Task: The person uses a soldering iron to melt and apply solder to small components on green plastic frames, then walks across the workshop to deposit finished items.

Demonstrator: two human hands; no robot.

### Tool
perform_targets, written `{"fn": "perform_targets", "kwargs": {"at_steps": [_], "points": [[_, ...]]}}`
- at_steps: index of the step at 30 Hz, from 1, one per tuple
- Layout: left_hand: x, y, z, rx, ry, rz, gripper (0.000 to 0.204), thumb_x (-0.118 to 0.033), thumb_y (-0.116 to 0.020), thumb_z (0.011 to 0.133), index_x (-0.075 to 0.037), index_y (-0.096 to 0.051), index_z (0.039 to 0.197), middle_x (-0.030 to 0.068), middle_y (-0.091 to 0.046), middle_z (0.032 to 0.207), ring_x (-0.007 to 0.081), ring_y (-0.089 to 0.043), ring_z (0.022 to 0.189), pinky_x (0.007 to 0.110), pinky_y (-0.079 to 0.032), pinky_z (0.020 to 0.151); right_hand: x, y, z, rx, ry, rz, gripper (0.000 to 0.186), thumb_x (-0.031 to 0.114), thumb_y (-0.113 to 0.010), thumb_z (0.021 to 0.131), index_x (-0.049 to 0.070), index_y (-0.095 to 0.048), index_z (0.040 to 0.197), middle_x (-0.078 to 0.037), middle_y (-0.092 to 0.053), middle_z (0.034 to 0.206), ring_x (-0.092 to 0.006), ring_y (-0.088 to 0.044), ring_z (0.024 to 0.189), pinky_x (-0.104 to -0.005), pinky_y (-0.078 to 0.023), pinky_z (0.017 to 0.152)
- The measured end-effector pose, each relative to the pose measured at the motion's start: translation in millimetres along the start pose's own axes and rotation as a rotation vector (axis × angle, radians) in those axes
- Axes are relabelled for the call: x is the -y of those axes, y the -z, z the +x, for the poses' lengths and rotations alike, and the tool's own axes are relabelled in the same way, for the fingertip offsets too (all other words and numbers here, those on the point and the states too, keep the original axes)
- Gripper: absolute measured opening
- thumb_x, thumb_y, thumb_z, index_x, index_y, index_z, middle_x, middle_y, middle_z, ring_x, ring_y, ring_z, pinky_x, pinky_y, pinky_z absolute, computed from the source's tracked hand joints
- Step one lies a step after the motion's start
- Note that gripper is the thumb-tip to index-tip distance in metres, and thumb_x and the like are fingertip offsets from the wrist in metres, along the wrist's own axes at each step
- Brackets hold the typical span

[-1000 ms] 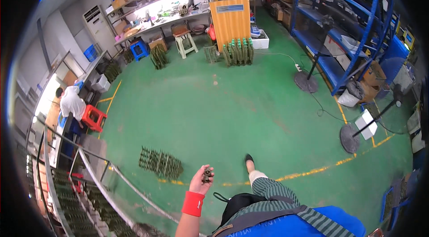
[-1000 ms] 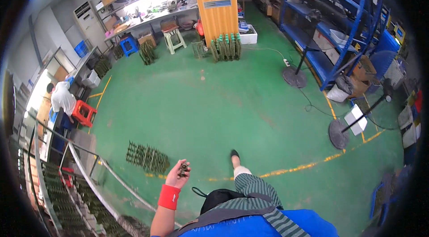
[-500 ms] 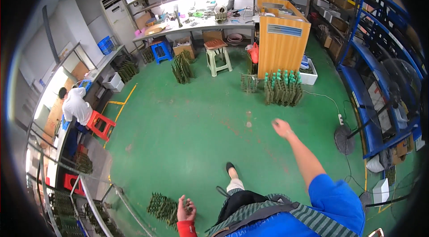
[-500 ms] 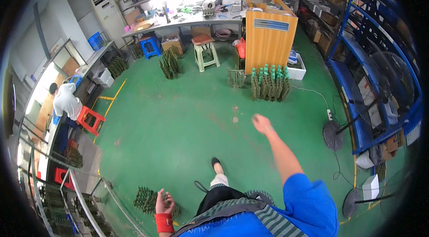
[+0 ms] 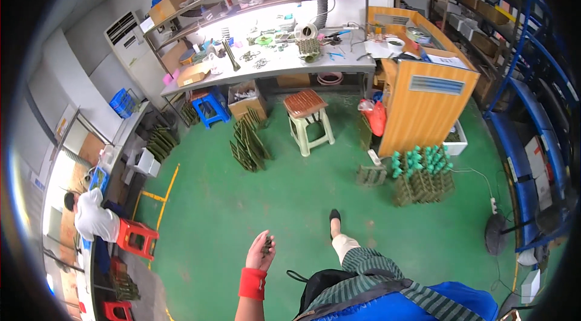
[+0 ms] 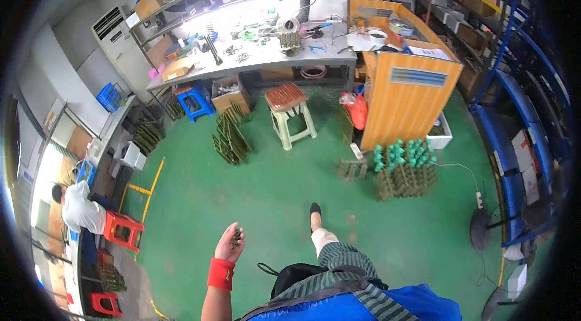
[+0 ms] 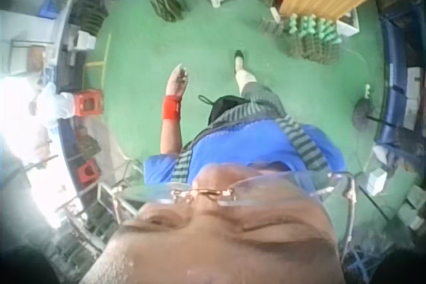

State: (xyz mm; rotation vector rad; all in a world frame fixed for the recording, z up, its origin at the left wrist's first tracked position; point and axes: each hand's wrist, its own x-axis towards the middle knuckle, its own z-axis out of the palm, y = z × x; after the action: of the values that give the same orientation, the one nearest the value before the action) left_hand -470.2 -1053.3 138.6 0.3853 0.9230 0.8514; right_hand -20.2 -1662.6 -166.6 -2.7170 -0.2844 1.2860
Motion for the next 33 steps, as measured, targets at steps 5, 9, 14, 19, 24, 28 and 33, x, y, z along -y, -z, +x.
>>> {"fn": "perform_targets", "kwargs": {"at_steps": [5,9,14,19,24,28,33], "points": [[-50.3,-77.9,243.4,0.182,0.167,-0.048,0.022,-0.018,-0.058,0.094,-0.009,-0.058,0.115,0.0062,-0.061,0.104,0.0177,-0.057,0.088,0.023,-0.047,0.067,226.1,60.4,68.5,0.048,-0.068,-0.077,0.028,0.021,-0.061,0.076,0.007,-0.069,0.099,-0.021,-0.067,0.098,-0.0324,-0.065,0.092,-0.0445,-0.051,0.078],[-119.9,-144.9,365.9,0.126,0.248,-0.085,0.022,-0.02,-0.06,0.093,-0.009,-0.059,0.112,0.0064,-0.062,0.103,0.02,-0.059,0.091,0.024,-0.051,0.07,516.3,106.7,230.8,-0.082,0.191,-0.16,0.029,0.025,-0.057,0.083,0.006,-0.066,0.103,-0.021,-0.066,0.102,-0.0348,-0.064,0.095,-0.0434,-0.05,0.082],[-209.7,-204.4,543.4,0.146,0.199,-0.012,0.023,-0.025,-0.057,0.096,-0.015,-0.056,0.117,0.005,-0.062,0.102,0.0175,-0.061,0.086,0.024,-0.052,0.066,970.9,232.9,188.7,-0.02,0.839,0.613,0.02,0.018,-0.056,0.095,0.001,-0.062,0.104,-0.006,-0.065,0.086,-0.0114,-0.063,0.079,-0.0281,-0.051,0.07],[-299.3,-238.4,739.5,0.215,0.229,0.036,0.03,-0.026,-0.059,0.095,-0.017,-0.056,0.124,0.0045,-0.062,0.104,0.0165,-0.059,0.085,0.023,-0.049,0.063,1222.8,269.4,182.1,0.121,1.054,0.587,0.024,0.021,-0.058,0.094,0.001,-0.062,0.107,-0.005,-0.067,0.09,-0.0106,-0.063,0.079,-0.0263,-0.051,0.074],[-392.4,-255.3,952.8,0.328,0.361,0.084,0.034,-0.021,-0.054,0.097,-0.016,-0.051,0.13,0.0054,-0.061,0.106,0.0161,-0.058,0.087,0.023,-0.049,0.064,1387.1,233.2,240.5,0.219,1.008,0.426,0.022,0.019,-0.056,0.094,0.002,-0.063,0.107,-0.005,-0.067,0.096,-0.0125,-0.062,0.091,-0.0283,-0.049,0.081],[-437.8,-329.4,1088.1,0.302,0.34,0.462,0.026,-0.021,-0.055,0.096,-0.01,-0.056,0.12,0.0026,-0.063,0.095,0.0095,-0.055,0.072,0.019,-0.044,0.056,1471.8,227.4,260.9,0.456,0.71,0.656,0.022,0.019,-0.056,0.096,0.003,-0.062,0.109,-0.003,-0.066,0.098,-0.0095,-0.061,0.092,-0.0247,-0.049,0.08],[-439.5,-437.0,1215.8,0.462,0.294,0.738,0.019,-0.022,-0.06,0.093,-0.007,-0.067,0.102,0.0004,-0.065,0.087,0.0054,-0.05,0.062,0.018,-0.037,0.051,1526.1,271.7,289.0,0.413,0.669,0.927,0.02,0.015,-0.055,0.097,0.001,-0.062,0.108,-0.005,-0.065,0.095,-0.0111,-0.062,0.088,-0.025,-0.052,0.079]]}}
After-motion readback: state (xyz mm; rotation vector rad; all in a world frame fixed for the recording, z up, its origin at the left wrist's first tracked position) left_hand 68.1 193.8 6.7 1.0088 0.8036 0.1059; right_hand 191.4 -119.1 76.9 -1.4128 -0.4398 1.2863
